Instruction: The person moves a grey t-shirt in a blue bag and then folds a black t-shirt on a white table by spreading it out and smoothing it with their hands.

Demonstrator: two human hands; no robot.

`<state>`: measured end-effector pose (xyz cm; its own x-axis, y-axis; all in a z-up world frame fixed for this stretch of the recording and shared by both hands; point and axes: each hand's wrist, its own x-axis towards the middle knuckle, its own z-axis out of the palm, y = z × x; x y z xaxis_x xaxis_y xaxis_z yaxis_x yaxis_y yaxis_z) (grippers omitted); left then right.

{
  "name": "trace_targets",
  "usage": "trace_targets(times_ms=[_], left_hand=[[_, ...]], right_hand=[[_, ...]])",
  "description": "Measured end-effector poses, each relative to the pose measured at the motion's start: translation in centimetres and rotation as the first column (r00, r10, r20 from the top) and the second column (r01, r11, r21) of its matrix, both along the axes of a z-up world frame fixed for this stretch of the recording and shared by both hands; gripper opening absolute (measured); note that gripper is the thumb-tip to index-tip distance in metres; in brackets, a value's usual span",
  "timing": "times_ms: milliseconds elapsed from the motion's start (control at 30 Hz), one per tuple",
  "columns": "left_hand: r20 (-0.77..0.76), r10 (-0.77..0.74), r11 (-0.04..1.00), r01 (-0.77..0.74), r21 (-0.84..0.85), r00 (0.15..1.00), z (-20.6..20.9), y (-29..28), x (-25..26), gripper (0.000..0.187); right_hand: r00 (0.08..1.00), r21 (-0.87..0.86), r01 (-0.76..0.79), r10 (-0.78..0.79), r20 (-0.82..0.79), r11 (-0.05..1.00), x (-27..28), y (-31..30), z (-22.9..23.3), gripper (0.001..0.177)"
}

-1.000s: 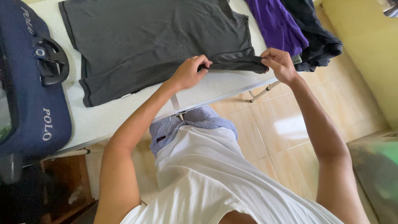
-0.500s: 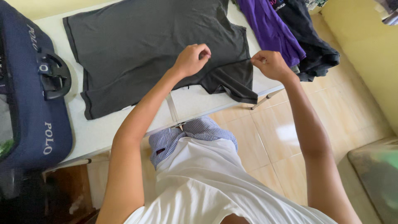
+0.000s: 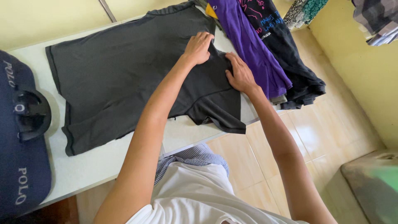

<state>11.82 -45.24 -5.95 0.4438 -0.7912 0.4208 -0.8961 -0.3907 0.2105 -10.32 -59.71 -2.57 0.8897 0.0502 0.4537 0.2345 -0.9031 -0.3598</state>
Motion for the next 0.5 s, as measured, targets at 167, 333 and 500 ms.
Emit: trace_targets(times_ms=[167, 333, 500], left_hand=[[-0.03, 0.028, 0.989, -0.023, 0.148, 0.999, -0.5, -1.9, 0.8, 0.061], [-0.139, 0.091, 0.965, -0.052, 0.258, 0.986, -0.7, -2.7, 1.0, 0.068], [-0.16, 0.1, 0.961, -0.054, 0.27, 0.982, -1.1, -2.7, 0.0, 0.074]], right_hand=[[0.991, -0.104, 0.086, -0.096, -0.091, 0.991, -0.4, 0.0, 0.1, 0.05], [0.983, -0.253, 0.17, -0.182, -0.024, 0.952, -1.1, 0.7, -0.4, 0.042], [0.97, -0.371, 0.215, -0.242, -0.027, 0.903, -0.9, 1.5, -0.6, 0.046]])
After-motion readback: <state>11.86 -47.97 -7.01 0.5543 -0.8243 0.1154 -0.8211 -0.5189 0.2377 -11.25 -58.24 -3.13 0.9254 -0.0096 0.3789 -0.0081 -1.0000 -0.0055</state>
